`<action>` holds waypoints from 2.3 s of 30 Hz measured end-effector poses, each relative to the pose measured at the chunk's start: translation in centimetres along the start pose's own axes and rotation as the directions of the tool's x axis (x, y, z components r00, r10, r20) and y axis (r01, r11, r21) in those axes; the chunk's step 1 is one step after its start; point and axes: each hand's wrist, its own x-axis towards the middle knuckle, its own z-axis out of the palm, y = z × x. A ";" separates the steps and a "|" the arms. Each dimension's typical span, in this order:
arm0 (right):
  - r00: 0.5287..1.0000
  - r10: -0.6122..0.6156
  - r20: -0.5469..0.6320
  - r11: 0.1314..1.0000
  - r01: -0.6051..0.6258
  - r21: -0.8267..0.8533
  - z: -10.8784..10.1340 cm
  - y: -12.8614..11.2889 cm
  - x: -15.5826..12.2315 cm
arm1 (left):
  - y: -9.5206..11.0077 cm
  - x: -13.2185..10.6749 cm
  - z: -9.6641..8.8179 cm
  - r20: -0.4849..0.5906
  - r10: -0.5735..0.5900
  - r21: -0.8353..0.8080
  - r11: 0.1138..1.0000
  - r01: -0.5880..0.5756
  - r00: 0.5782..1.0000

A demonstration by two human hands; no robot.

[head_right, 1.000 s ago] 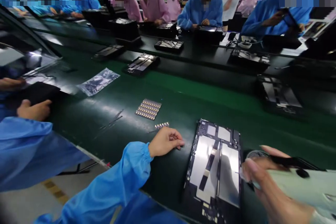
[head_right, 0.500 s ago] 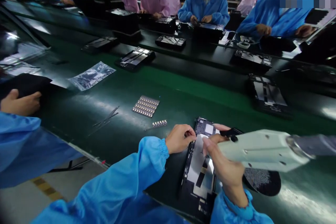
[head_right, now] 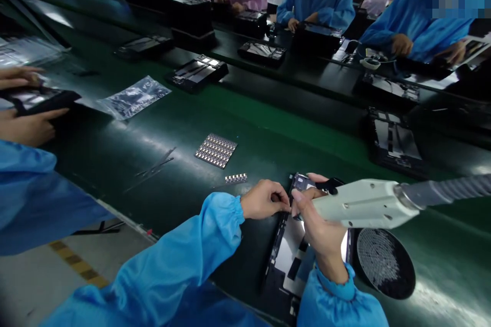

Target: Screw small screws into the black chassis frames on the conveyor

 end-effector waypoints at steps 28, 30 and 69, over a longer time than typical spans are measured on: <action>0.998 0.041 0.047 0.999 -0.042 0.012 -0.1 -0.8 0.1 | 1.4 -0.4 0.2 -0.039 0.088 0.131 0.988 -0.082 0.995; 0.999 0.040 0.032 0.999 -0.039 -0.020 0.0 -0.9 0.2 | 1.4 -0.4 0.2 -0.037 0.092 0.145 0.986 -0.086 0.995; 0.998 -0.058 -0.009 0.997 0.057 -0.060 -3.7 -2.2 -0.7 | -1.7 -7.8 -7.9 -0.507 -0.126 0.502 0.761 0.411 0.853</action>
